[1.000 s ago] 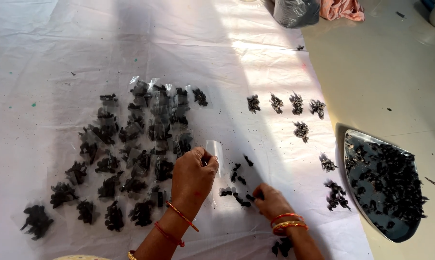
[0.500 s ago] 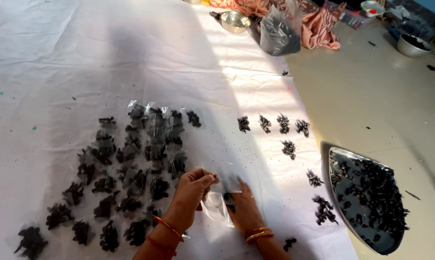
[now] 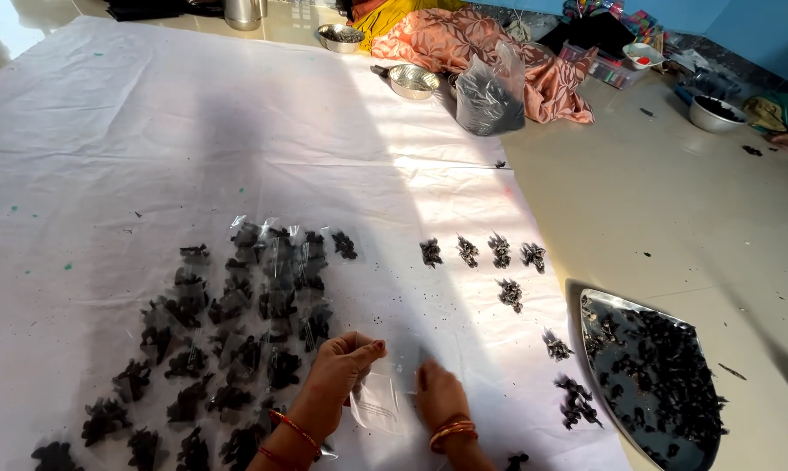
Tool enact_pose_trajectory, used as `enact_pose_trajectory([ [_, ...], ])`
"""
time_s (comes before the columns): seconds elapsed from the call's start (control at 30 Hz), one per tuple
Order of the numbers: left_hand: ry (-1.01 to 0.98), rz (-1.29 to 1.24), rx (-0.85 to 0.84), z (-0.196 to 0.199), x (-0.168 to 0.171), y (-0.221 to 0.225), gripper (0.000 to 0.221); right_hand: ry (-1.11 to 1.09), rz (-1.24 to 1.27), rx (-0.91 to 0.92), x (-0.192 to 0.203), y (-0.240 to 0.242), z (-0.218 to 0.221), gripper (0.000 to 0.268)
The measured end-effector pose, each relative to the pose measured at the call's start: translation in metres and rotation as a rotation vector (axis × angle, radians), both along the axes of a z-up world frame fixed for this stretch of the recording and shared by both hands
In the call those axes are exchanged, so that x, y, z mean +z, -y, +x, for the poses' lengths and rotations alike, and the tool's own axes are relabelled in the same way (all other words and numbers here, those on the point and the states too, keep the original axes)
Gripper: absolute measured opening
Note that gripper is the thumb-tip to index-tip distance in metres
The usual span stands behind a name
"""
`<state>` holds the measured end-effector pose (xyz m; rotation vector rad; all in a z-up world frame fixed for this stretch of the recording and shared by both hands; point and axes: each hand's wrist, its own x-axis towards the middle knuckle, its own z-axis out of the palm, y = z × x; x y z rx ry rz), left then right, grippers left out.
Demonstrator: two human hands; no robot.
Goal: Packaging small black plastic items into individual transparent plastic pouches.
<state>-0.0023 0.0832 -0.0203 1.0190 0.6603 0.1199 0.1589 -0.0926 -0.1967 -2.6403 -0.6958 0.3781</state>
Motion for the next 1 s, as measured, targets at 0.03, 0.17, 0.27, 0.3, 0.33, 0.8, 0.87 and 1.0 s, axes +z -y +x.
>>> enact_pose_trajectory([
  [0.03,-0.007,-0.002,0.007,-0.001,-0.001,-0.001,0.018,-0.154,0.352,-0.187,-0.02,0.004,0.014,0.033],
  [0.17,0.021,-0.036,-0.017,-0.001,-0.005,0.002,0.019,-1.215,1.144,-0.489,0.024,0.036,0.027,0.022],
  [0.27,0.027,-0.075,-0.043,0.004,-0.012,0.006,0.023,-1.207,0.979,-0.79,0.116,0.022,-0.013,0.035],
  [0.3,0.02,-0.078,-0.045,0.003,-0.017,0.007,0.024,-1.244,0.946,-0.684,0.121,0.023,-0.018,0.036],
  [0.33,0.012,-0.081,-0.046,0.003,-0.023,0.007,0.024,-1.279,0.911,-0.578,0.125,0.024,-0.023,0.039],
  [0.8,-0.247,0.956,-0.255,-0.014,0.033,0.056,0.045,-0.521,0.468,-0.208,0.128,0.055,-0.048,0.026],
  [0.87,-0.209,0.98,-0.309,-0.015,0.043,0.057,0.045,-0.476,0.365,-0.181,0.145,0.042,-0.062,0.026],
  [1.0,-0.198,0.807,-0.429,-0.008,0.014,0.05,0.031,-0.432,0.268,-0.087,0.156,0.03,-0.073,0.024],
])
